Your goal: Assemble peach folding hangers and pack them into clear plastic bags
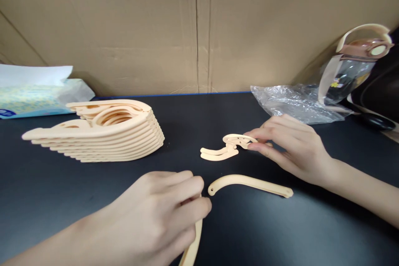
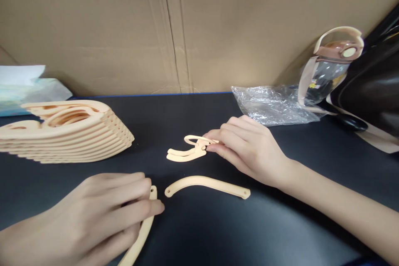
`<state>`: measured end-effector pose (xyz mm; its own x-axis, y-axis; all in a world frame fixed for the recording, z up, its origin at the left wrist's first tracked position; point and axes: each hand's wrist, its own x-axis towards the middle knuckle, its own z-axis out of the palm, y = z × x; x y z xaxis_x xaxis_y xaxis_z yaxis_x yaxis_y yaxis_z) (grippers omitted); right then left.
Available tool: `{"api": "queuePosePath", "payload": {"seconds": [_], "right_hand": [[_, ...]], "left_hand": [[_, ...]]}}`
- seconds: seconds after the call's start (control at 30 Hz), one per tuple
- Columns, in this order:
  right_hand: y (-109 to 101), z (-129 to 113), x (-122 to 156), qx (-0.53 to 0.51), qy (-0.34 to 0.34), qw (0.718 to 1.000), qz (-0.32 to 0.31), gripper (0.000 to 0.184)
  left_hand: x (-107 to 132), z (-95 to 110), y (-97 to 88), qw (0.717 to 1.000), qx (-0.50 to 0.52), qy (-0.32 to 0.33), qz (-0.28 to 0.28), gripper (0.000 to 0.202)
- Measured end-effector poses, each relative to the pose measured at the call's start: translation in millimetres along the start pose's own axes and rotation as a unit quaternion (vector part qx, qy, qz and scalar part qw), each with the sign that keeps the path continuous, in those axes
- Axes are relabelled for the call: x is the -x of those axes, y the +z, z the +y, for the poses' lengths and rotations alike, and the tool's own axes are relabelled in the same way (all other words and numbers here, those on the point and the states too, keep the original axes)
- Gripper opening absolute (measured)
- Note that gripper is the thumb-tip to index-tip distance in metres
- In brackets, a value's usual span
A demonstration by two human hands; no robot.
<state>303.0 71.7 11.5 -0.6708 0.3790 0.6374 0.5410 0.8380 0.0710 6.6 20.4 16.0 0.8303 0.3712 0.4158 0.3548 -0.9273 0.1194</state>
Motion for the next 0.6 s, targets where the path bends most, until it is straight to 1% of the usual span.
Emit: {"api": "queuePosePath", "payload": {"seconds": [0.1, 0.17, 0.23, 0.33, 0.4, 0.5, 0.57, 0.6], "right_hand": [[-1, 1, 0, 0.003, -0.006, 1.0, 0.006, 0.005], [-1, 1, 0, 0.004, -0.008, 1.0, 0.009, 0.003], [-2, 0, -1, 0.003, -0.009, 1.0, 0.009, 0.003], [-2, -1, -2, 0.001, -0.007, 1.0, 0.006, 0.004], [-1, -1, -3, 0.0, -0.005, 1.0, 0.001, 0.005], [-1, 0, -3, 0.001, -0.005, 1.0, -0.002, 0.004], [-1, 1, -2, 0.0, -0.005, 1.0, 0.001, 0.002], [0, 1, -2, -0.004, -0.001, 1.0, 0.003, 0.002]], "left_hand": [[-1, 1, 0.2, 0.998, 0.047, -0.019, -0.028, 0.032], [0, 0, 1.6, 0.997, 0.058, -0.032, -0.031, 0.028], [1, -2, 4.6, 0.997, 0.063, -0.042, -0.027, 0.024], [4, -3, 9.6, 0.995, 0.079, -0.063, 0.001, 0.017], [4, -2, 10.8, 0.99, 0.084, -0.116, 0.008, 0.012], [1, 2, 9.7, 0.975, 0.067, -0.211, -0.012, 0.009], [0, 5, 9.8, 0.97, 0.046, -0.239, -0.008, 0.008], [-1, 7, 10.6, 0.969, 0.033, -0.244, -0.001, 0.01]]}}
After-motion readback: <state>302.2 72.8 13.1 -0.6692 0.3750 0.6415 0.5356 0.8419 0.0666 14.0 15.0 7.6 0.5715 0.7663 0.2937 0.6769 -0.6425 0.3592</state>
